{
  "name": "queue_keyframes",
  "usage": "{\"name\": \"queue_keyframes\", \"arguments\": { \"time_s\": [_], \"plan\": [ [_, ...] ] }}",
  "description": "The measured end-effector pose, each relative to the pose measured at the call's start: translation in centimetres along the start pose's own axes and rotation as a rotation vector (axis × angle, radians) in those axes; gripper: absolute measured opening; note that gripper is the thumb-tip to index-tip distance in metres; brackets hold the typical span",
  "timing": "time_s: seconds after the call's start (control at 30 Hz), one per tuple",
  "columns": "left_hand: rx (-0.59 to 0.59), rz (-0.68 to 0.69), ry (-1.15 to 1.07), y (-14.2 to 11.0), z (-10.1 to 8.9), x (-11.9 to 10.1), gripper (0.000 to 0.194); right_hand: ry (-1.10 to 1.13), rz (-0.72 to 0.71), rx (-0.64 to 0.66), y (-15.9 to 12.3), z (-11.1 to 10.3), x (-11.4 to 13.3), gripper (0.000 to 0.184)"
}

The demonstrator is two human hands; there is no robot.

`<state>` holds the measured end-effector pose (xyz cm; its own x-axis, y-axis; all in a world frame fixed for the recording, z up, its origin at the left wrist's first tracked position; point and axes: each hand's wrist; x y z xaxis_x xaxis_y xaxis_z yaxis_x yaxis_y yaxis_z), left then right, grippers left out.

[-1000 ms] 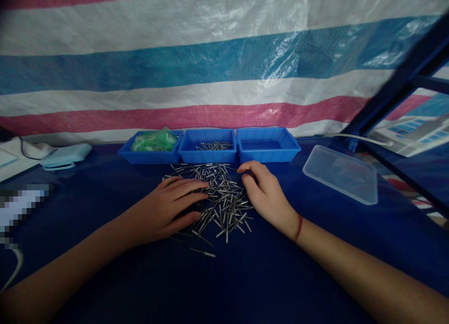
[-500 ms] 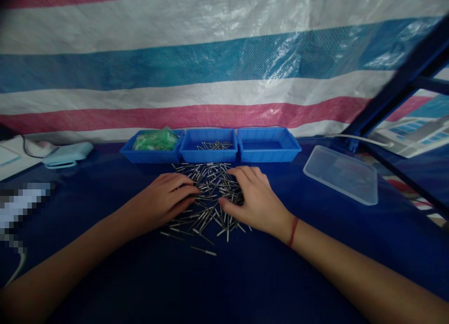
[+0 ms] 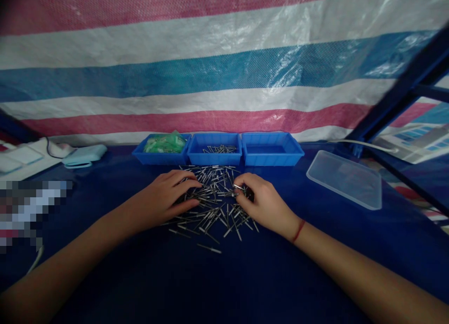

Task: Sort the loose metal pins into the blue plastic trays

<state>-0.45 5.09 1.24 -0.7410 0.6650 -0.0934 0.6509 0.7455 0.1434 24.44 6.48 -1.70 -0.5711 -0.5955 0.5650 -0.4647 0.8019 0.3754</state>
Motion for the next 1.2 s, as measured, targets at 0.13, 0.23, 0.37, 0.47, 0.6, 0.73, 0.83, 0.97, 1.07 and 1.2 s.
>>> {"name": "queue_keyframes", "arguments": {
  "time_s": [0.13,0.23,0.37,0.47,0.6,0.73,0.83,0.97,1.07,1.2],
  "plan": [
    [-0.011,-0.140,-0.012,-1.3,-0.7,0.3,0.054,0.027,-0.027,0.081,-0.6,-1.2,0.0,0.011],
    [0.030,-0.251,-0.041,-3.4,-0.4,0.5,0.078,-0.079,-0.115,0.180,-2.4,-2.3,-0.1,0.029],
    [0.156,-0.306,-0.076,-6.2,1.0,0.7,0.104,-0.290,-0.116,0.212,-5.2,-2.6,-0.3,0.077],
    [0.119,-0.283,-0.041,-6.6,2.0,0.6,0.114,-0.335,-0.133,0.266,-5.8,-2.1,-0.2,0.099],
    [0.108,-0.293,-0.061,-5.1,2.7,0.2,0.120,-0.324,-0.117,0.305,-4.5,-0.9,0.8,0.106],
    [0.092,-0.246,-0.141,-3.5,2.8,-0.4,0.111,-0.326,-0.092,0.321,-2.6,0.8,2.1,0.100],
    [0.053,-0.163,-0.199,-2.6,2.9,-1.0,0.091,-0.303,-0.134,0.307,-1.6,2.1,2.9,0.084],
    [-0.035,-0.075,-0.255,-1.5,3.4,-1.7,0.079,-0.229,-0.207,0.212,0.0,3.7,3.4,0.063],
    [-0.138,-0.067,-0.292,-0.9,3.9,-2.1,0.074,-0.177,-0.253,0.109,1.4,4.9,3.6,0.045],
    [-0.267,-0.150,-0.334,-1.0,4.1,-2.2,0.077,-0.137,-0.232,0.004,2.6,5.7,3.9,0.017]
  ]
}}
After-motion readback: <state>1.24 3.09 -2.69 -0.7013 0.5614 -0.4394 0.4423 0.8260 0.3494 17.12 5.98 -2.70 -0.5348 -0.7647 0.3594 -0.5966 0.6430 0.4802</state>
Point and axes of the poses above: each hand's wrist, its own y-axis towards the middle knuckle, its own z-axis out of the palm, x = y × z, and after that the axes turned 1 degree about x, right-handed
